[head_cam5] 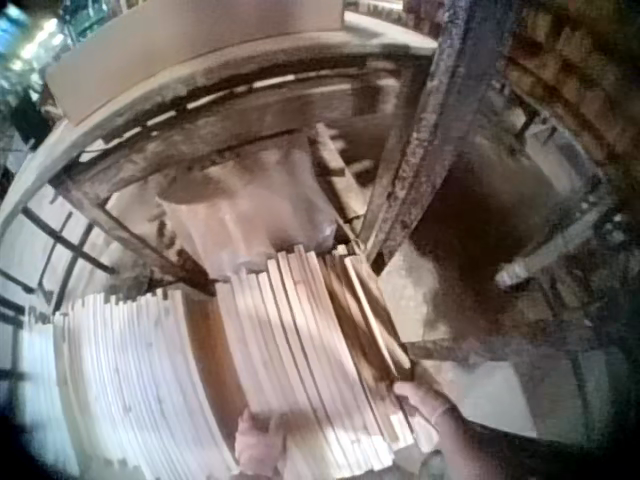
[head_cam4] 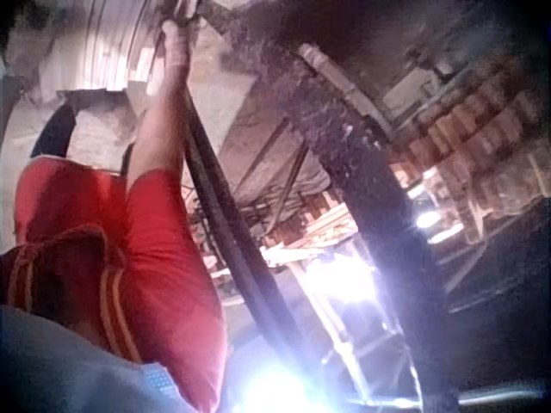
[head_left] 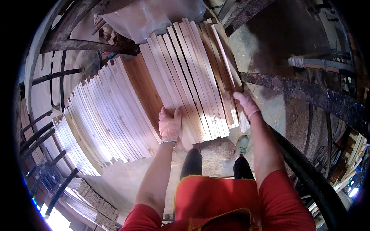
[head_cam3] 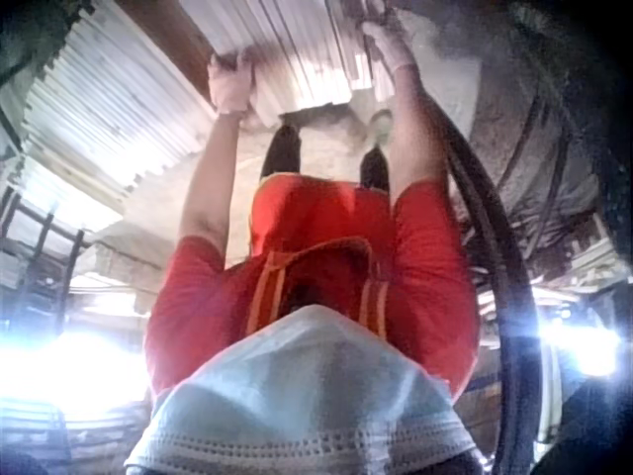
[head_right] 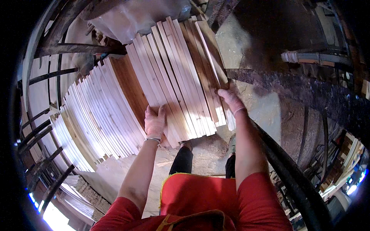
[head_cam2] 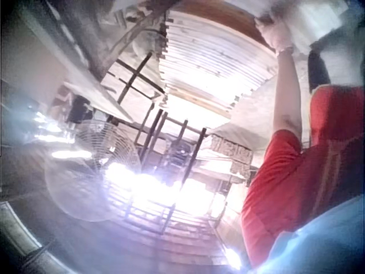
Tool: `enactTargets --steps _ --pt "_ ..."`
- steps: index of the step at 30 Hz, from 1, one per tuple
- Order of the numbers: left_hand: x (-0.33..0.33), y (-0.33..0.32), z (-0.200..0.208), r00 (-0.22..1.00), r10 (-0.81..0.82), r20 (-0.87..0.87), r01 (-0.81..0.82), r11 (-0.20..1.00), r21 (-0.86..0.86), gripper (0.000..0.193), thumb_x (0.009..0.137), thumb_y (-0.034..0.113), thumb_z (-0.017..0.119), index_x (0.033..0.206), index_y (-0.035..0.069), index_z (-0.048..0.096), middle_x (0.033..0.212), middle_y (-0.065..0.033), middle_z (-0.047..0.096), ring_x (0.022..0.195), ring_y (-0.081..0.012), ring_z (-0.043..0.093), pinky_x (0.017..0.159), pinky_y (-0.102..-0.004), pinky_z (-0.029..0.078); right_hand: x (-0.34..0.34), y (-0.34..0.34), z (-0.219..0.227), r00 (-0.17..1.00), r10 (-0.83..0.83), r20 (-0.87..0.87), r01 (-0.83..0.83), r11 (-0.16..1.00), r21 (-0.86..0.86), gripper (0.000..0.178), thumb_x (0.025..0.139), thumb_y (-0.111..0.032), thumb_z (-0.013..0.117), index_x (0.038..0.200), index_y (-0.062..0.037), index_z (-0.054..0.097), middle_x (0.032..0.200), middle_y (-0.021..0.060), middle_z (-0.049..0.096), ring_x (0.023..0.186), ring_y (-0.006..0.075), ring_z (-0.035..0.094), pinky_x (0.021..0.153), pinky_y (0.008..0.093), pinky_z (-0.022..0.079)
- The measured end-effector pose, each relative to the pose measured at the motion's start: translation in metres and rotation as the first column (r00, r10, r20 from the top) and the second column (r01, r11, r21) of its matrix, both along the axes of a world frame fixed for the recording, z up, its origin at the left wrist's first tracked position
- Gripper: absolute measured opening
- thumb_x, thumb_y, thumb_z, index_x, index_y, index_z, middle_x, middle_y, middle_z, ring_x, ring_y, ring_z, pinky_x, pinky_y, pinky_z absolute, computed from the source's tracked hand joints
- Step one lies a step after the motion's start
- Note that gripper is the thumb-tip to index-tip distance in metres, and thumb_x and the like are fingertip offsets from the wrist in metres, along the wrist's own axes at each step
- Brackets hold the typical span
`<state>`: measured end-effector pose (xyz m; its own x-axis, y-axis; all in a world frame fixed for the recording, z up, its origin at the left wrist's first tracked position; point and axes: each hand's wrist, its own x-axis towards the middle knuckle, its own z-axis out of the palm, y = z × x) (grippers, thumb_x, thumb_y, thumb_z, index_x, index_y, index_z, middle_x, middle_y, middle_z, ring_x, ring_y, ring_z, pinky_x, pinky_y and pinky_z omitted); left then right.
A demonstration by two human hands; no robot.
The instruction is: The person repeatedly picks up thin wooden planks from a large pile on a metal table and stacks them neatly on a nearby rack. The person handles the planks by hand, aligning them and placing them in organized stacks throughout the clip.
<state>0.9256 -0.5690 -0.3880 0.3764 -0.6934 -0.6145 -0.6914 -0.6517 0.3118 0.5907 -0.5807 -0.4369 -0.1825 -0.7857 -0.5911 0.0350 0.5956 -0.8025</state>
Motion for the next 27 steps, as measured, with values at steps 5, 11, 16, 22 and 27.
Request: enactTargets --steps 5,11,16,22,27 --pt "0.008 0.004 -0.009 1.000 -0.020 -0.006 0.020 1.000 0.011 0.092 0.089 0.065 0.073 0.156 0.007 0.047 0.146 -0.0215 0.060 0.128 -0.0445 0.064 0.106 -0.0513 0.054 0.038 -0.001 0.025 0.679 0.255 -0.689 -0.062 0.954 0.292 0.092 0.085 -0.030 0.079 0.166 -0.0141 0.037 0.156 0.0251 0.053 0.144 0.0420 0.052 0.121 0.0469 0.042" --pt "0.012 0.000 -0.001 0.996 -0.043 -0.078 0.048 0.997 0.058 0.099 0.089 0.064 0.074 0.164 0.010 0.037 0.147 -0.0237 0.060 0.131 -0.0433 0.064 0.108 -0.0501 0.054 0.043 -0.017 0.056 0.977 -0.161 -0.143 0.140 0.980 -0.143 0.086 0.091 -0.019 0.078 0.164 0.0027 0.038 0.156 0.0194 0.054 0.140 0.0257 0.054 0.120 0.0357 0.041" --pt "0.023 -0.006 -0.001 0.991 -0.052 -0.125 0.067 0.990 0.124 0.103 0.088 0.065 0.074 0.167 0.012 0.034 0.153 -0.0232 0.057 0.135 -0.0422 0.062 0.111 -0.0494 0.053 0.067 -0.047 0.112 0.994 0.009 0.110 0.000 0.997 -0.080 0.088 0.095 -0.029 0.077 0.164 0.0043 0.034 0.154 0.0198 0.055 0.137 0.0296 0.056 0.119 0.0367 0.043" --pt "0.026 -0.008 -0.005 0.977 -0.075 -0.198 0.093 0.992 0.084 0.101 0.089 0.061 0.074 0.167 0.012 0.032 0.152 -0.0244 0.058 0.138 -0.0408 0.060 0.113 -0.0480 0.052 0.018 -0.011 0.016 0.914 0.148 -0.379 -0.095 0.983 0.154 0.095 0.091 -0.037 0.078 0.169 -0.0091 0.031 0.154 0.0220 0.058 0.140 0.0373 0.056 0.119 0.0429 0.042" --pt "0.039 0.001 -0.006 0.966 0.042 -0.257 -0.020 0.996 0.090 0.095 0.091 0.057 0.075 0.165 0.010 0.038 0.149 -0.0252 0.059 0.139 -0.0405 0.058 0.114 -0.0460 0.050 0.068 -0.038 0.054 0.998 -0.015 -0.059 0.016 1.000 0.017 0.079 0.095 -0.034 0.080 0.155 0.0065 0.046 0.138 0.0171 0.066 0.123 0.0248 0.063 0.109 0.0372 0.048"
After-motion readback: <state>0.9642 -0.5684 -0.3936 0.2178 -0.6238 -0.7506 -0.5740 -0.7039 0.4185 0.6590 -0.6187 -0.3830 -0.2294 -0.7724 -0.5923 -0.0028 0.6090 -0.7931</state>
